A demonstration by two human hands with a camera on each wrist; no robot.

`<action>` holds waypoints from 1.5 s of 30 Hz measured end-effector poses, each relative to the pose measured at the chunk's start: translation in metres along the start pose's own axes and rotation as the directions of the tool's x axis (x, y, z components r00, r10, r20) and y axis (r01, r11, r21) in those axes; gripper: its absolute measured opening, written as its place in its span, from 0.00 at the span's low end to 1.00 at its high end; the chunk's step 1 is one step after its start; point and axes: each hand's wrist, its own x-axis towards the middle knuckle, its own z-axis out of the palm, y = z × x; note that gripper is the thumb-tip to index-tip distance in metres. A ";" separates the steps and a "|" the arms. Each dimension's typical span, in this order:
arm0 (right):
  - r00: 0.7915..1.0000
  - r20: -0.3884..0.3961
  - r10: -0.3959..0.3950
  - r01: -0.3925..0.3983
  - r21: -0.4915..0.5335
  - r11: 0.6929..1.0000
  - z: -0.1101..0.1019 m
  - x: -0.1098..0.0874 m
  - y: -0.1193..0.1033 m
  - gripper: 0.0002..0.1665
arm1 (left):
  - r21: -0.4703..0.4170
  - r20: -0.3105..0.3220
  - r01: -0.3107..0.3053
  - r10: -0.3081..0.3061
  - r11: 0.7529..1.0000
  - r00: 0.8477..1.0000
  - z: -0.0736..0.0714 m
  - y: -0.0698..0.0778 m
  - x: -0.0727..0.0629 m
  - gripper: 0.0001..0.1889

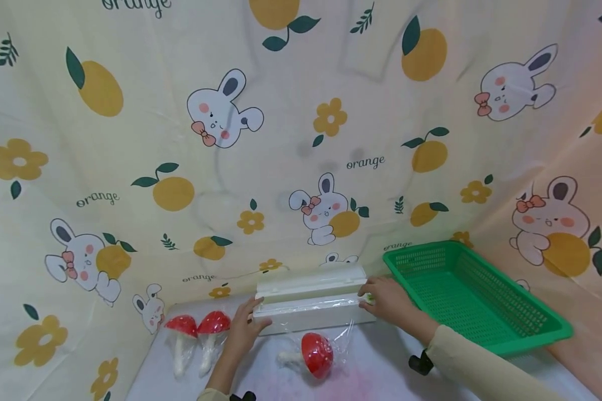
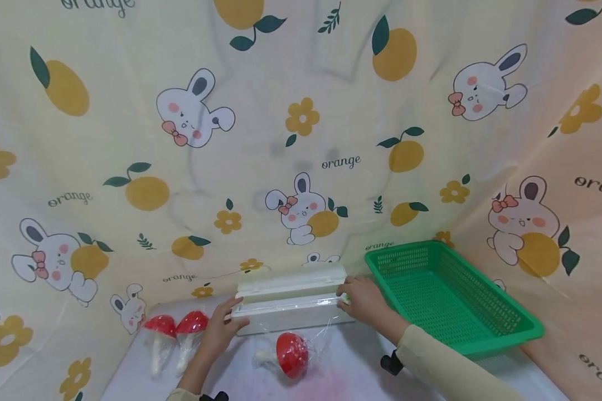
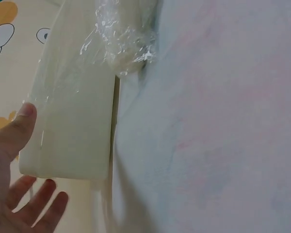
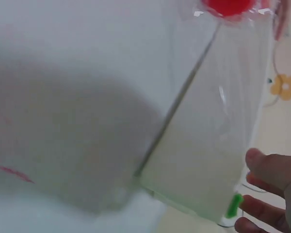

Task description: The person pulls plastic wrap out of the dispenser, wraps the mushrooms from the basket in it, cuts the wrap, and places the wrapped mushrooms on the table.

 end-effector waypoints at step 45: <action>0.943 -0.048 -0.330 0.295 0.581 0.758 -0.005 -0.061 -0.029 0.19 | -0.161 0.286 -0.122 0.165 0.979 0.944 -0.025 -0.001 -0.032 0.09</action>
